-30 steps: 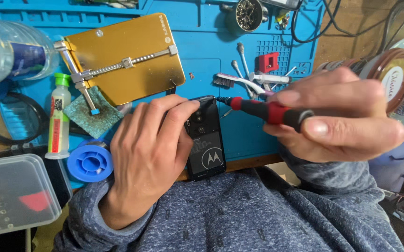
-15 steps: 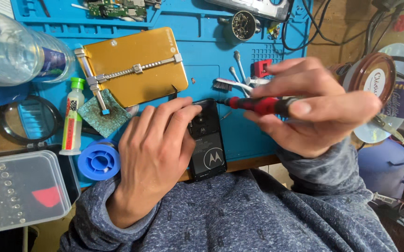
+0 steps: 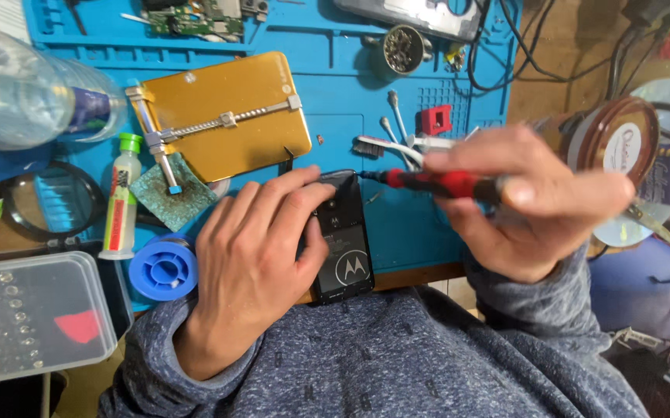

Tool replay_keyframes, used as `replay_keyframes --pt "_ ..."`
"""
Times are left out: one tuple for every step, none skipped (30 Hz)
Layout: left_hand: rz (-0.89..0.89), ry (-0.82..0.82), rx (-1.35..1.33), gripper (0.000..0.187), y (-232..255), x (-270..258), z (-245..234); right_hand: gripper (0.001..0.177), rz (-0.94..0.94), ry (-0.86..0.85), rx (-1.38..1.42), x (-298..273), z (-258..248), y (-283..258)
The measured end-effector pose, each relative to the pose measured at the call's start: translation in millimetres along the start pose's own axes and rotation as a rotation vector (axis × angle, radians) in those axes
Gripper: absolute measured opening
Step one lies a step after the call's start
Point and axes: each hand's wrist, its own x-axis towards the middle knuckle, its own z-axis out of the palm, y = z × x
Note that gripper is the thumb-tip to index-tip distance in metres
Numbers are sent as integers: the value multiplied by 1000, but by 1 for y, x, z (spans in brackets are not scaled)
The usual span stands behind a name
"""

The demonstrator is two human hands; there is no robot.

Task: The person uses a screwdriver to remove screws from the back of a disassembled smartphone. They then use tweezers to pick up and place small screws and components on the workbench while continuing to work on the phone's internal parts.

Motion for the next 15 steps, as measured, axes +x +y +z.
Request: replay_keyframes --pt "-8 3 7 28 0 0 -1 78 -7 -3 8 -3 8 -6" --pt "-13 -4 -29 28 -1 1 -1 75 44 113 -176 -6 15 -13" --pt "-18 -11 -65 28 -1 2 -1 74 96 229 -360 -10 21 -19" --pt "-22 -9 -63 28 -1 3 0 74 93 227 -355 -11 20 -16" --pt "-18 -11 -65 27 -2 5 0 74 64 207 -391 -13 19 -13" --pt "-17 -14 -66 26 -2 5 1 74 35 185 -421 -14 19 -10" --pt "-26 -14 -63 26 -3 5 1 74 33 183 -413 -11 27 -12" --pt "-24 -22 -72 26 -3 5 1 63 90 252 -333 -9 35 -15" --pt "-23 -31 -82 25 -4 5 2 53 149 319 -253 -7 43 -17" --pt "-30 -35 -83 25 -4 6 2 53 154 317 -247 -1 39 -15" --pt "-34 -39 -87 26 -3 6 2 66 162 280 -296 5 36 -13" --pt "-33 -45 -92 28 -4 7 2 80 172 246 -347 11 34 -12" --pt "-35 -52 -94 28 -4 7 2 80 179 247 -344 12 33 -8" --pt "-38 -54 -98 28 -4 7 2 76 129 277 -334 14 32 -5" --pt "-41 -56 -101 29 -4 7 1 73 80 307 -325 16 30 -2"
